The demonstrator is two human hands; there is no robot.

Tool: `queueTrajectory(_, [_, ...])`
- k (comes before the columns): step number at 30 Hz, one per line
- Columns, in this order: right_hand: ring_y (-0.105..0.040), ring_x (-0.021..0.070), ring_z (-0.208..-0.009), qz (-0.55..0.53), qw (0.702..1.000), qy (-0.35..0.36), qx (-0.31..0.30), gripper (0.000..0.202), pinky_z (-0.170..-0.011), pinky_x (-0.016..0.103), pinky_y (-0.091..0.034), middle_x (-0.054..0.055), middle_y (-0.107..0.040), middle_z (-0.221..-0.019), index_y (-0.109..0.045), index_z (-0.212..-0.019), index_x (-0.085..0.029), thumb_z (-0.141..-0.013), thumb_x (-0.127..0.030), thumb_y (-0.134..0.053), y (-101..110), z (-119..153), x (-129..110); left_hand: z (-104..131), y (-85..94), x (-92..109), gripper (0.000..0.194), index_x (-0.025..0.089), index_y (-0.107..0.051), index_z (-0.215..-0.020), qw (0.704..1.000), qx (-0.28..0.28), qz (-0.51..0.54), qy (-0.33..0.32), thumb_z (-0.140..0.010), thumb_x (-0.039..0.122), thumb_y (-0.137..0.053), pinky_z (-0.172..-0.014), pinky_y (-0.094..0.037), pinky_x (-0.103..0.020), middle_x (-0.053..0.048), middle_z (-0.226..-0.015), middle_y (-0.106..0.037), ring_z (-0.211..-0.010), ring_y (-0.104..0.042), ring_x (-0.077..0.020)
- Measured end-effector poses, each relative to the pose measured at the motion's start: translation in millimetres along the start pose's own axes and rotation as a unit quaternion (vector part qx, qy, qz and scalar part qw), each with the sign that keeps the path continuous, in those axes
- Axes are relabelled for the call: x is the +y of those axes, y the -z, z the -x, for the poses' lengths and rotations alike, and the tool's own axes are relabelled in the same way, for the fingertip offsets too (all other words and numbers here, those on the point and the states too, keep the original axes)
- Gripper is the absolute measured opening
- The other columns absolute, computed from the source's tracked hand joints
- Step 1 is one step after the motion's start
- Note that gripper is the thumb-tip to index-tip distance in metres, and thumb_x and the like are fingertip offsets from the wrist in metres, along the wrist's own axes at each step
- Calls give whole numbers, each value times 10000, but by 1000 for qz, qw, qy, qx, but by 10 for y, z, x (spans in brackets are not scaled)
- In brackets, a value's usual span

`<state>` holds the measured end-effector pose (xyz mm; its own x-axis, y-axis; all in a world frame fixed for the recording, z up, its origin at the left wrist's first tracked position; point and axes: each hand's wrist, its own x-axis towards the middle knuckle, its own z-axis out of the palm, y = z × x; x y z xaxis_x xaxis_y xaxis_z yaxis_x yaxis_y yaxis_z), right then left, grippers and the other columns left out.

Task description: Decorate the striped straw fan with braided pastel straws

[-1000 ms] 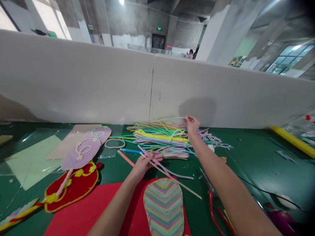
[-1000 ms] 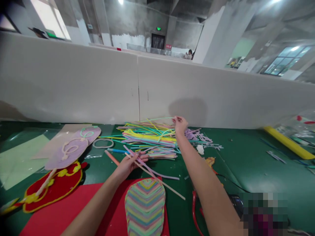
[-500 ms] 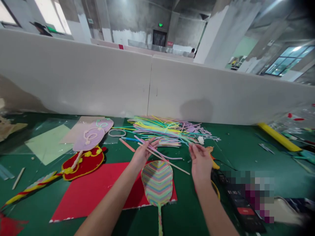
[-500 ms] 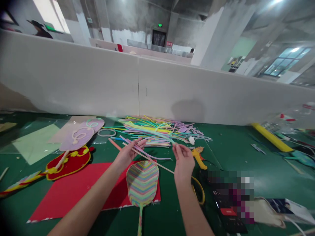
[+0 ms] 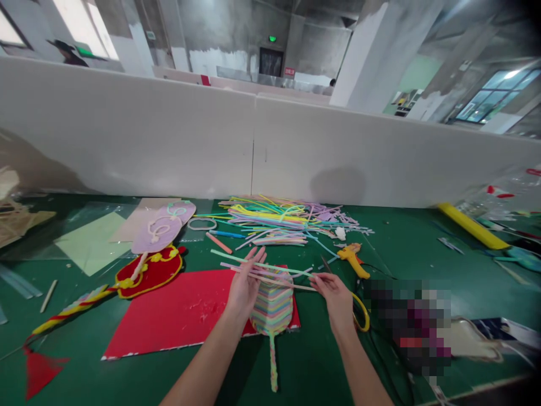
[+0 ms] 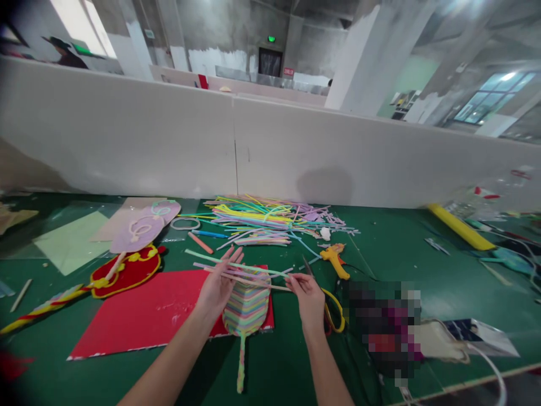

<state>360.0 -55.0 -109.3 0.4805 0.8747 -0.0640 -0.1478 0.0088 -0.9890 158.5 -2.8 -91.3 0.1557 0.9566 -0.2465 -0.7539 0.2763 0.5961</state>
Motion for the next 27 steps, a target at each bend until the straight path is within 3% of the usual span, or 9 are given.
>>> queueTrajectory(2, [-649, 220, -774, 64, 998, 15, -25, 264, -699, 388, -544, 78, -668, -801, -599, -806, -151, -663, -363, -666, 46, -4, -14, -9, 18, -3, 332, 173, -522, -1138, 1000, -10, -3, -13, -813, 242, -502, -1029, -311, -354, -95, -1298, -478, -1222, -401, -208])
queueTrajectory(4, [-624, 241, -826, 184, 979, 85, -12, 261, -685, 410, -529, 105, -651, -887, -613, -855, -164, -722, -388, -597, 37, 24, -56, -14, 21, -6, 322, 167, -529, -1127, 999, -24, -8, -23, -818, 252, -501, -1029, -312, -368, -103, -1293, -482, -1225, -397, -215])
queueTrajectory(7, [-552, 248, -965, 359, 898, 251, 20, 238, -834, 454, -444, 109, -610, -1028, -631, -916, -197, -803, -356, -495, -105, 126, -163, 1, -19, -17, 341, 171, -524, -1139, 999, -36, -17, -29, -813, 266, -512, -1035, -301, -372, -110, -1278, -497, -1217, -407, -218])
queueTrajectory(9, [-537, 224, -995, 408, 855, 319, -36, 245, -917, 456, -380, 86, -614, -1036, -605, -1003, -220, -843, -310, -444, -262, 202, -227, 26, -75, -29, 350, 174, -524, -1140, 999, -40, -15, -23, -807, 283, -521, -1040, -295, -373, -110, -1275, -500, -1208, -419, -221])
queueTrajectory(12, [-535, 200, -1027, 438, 804, 362, -177, 325, -1005, 452, -294, 65, -610, -1081, -505, -1169, -233, -860, -298, -430, -481, 261, -257, 74, -165, -35, 346, 179, -528, -1134, 999, -48, -3, -4, -807, 291, -522, -1043, -292, -372, -102, -1273, -504, -1208, -418, -226])
queueTrajectory(15, [-572, 192, -974, 446, 784, 359, -240, 306, -940, 392, -378, 64, -635, -1038, -536, -1137, -219, -886, -287, -375, -571, 247, -237, 115, -202, -5, 326, 179, -531, -1130, 999, -53, 8, -2, -824, 287, -497, -1040, -299, -354, -96, -1264, -514, -1212, -415, -216])
queueTrajectory(19, [-614, 179, -893, 454, 799, 283, -273, 299, -708, 274, -476, 37, -646, -1006, -579, -1076, -256, -898, -286, -340, -499, 194, -271, 146, -136, 89, 341, 176, -506, -1158, 999, -50, -11, -17, -845, 303, -464, -1021, -321, -354, -108, -1248, -527, -1201, -428, -216])
queueTrajectory(24, [-608, 180, -920, 457, 798, 222, -325, 273, -743, 276, -462, -7, -648, -1027, -589, -1049, -305, -885, -357, -376, -355, 135, -370, 156, 49, 252, 362, 237, -466, -1192, 994, 22, -43, -96, -846, 342, -453, -966, -374, -367, -88, -1272, -507, -1192, -440, -218])
queueTrajectory(27, [-606, 187, -922, 468, 793, 211, -329, 276, -743, 287, -458, -9, -651, -1024, -591, -1049, -306, -884, -365, -377, -324, 123, -390, 153, 151, 320, 334, 242, -512, -1138, 990, 42, -84, -106, -824, 353, -489, -930, -395, -318, -74, -1288, -493, -1198, -433, -207])
